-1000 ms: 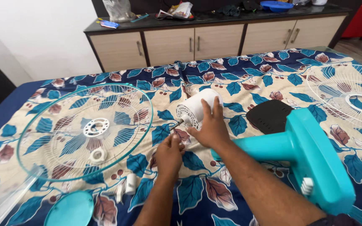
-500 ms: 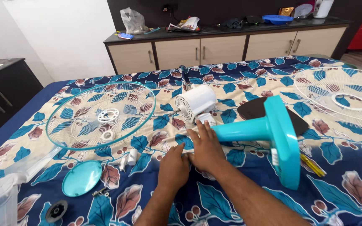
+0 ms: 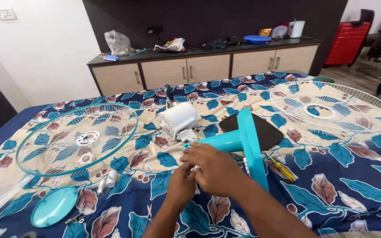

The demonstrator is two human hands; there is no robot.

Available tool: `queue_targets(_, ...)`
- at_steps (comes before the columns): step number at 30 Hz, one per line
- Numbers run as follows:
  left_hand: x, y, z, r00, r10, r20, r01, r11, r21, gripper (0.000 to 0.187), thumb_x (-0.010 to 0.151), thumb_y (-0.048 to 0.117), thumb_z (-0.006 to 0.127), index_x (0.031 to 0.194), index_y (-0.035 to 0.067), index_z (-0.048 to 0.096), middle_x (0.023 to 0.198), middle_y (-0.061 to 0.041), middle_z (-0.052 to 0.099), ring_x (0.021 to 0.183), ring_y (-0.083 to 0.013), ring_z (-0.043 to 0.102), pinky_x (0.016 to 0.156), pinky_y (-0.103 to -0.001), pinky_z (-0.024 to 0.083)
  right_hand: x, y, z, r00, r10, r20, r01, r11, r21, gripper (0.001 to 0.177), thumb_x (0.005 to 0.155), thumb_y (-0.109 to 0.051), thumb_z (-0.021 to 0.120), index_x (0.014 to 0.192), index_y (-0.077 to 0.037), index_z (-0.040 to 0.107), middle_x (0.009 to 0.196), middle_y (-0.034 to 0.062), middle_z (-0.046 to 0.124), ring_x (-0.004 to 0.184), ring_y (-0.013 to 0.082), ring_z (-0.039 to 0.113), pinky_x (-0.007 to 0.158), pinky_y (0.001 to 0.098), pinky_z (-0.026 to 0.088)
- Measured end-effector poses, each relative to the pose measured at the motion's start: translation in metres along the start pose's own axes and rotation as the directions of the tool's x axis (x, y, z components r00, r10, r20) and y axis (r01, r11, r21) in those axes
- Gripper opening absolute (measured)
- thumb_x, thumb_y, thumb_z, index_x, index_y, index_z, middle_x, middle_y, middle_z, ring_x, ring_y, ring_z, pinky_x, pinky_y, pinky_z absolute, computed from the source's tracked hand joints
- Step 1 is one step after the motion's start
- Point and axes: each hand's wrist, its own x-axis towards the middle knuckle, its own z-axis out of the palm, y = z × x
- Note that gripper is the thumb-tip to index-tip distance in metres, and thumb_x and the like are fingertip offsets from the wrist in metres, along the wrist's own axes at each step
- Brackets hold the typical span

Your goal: The person assembles a table fan by installing a switch into the base, securing it with a screwdriver, and threading the power cord through the base. The person handles the fan base, motor, and cord but does not complete full assembly in the clip.

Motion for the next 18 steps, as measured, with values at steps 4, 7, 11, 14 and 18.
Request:
queue_targets(4, -0.005, 0.022, 0.012, 0.981, -0.176, 0.079, 0.182, 0.98, -0.077, 0.048, 0.093, 0.028, 0.066, 0.136, 0.005, 0.062, 0.12, -0.008, 0.075, 0.104, -0.0163, 0.072, 0.086, -0.033, 0.057, -0.014, 0.016, -0.058, 0.862, 0.216, -0.458, -0.188, 0.976, 0.107, 0.024, 0.083, -0.008, 0.072, 0.107, -0.005, 0.074, 0.103, 0.0101, 0.077, 0.094, 0.0242, 0.076, 0.088, 0.0343, 0.058)
queue_targets(7, -0.016, 0.03, 0.018, 0.976, -0.101, 0.191, 0.121, 0.988, -0.097, 0.054, 0.091, 0.028, 0.07, 0.138, 0.003, 0.06, 0.129, -0.012, 0.072, 0.112, -0.0195, 0.071, 0.094, -0.033, 0.056, -0.016, 0.035, -0.071, 0.66, 0.401, -0.636, -0.207, 0.91, 0.36, 0.014, 0.093, -0.002, 0.071, 0.107, 0.0, 0.068, 0.101, 0.0113, 0.073, 0.093, 0.0174, 0.07, 0.087, 0.0283, 0.057)
queue_targets(11, -0.024, 0.041, 0.02, 0.955, -0.087, 0.282, 0.093, 0.996, -0.007, 0.064, 0.087, 0.031, 0.075, 0.142, 0.004, 0.054, 0.137, -0.012, 0.067, 0.12, -0.0225, 0.068, 0.098, -0.035, 0.056, -0.031, 0.062, -0.079, 0.478, 0.648, -0.593, 0.143, 0.609, 0.78, 0.009, 0.095, 0.001, 0.071, 0.102, -0.003, 0.067, 0.095, 0.0083, 0.07, 0.086, 0.015, 0.068, 0.085, 0.0276, 0.057)
queue_targets(14, -0.03, 0.05, 0.023, 0.95, -0.093, 0.297, 0.09, 0.996, 0.025, 0.078, 0.082, 0.033, 0.079, 0.148, 0.006, 0.048, 0.14, -0.014, 0.063, 0.123, -0.026, 0.067, 0.098, -0.038, 0.057, -0.048, 0.083, -0.082, 0.369, 0.823, -0.433, 0.118, 0.42, 0.9, 0.005, 0.094, -0.01, 0.067, 0.097, -0.007, 0.066, 0.09, 0.0067, 0.07, 0.077, 0.0145, 0.069, 0.074, 0.0279, 0.056)
queue_targets(18, -0.042, 0.063, 0.031, 0.942, -0.048, 0.332, 0.047, 0.999, 0.011, 0.103, 0.072, 0.04, 0.085, 0.158, 0.011, 0.035, 0.148, -0.015, 0.054, 0.127, -0.0303, 0.062, 0.097, -0.042, 0.057, -0.06, 0.101, -0.063, 0.473, 0.847, -0.242, -0.346, 0.431, 0.833, 0.023, 0.099, -0.026, 0.067, 0.105, -0.004, 0.067, 0.092, 0.0051, 0.068, 0.082, 0.0136, 0.061, 0.075, 0.0297, 0.05)
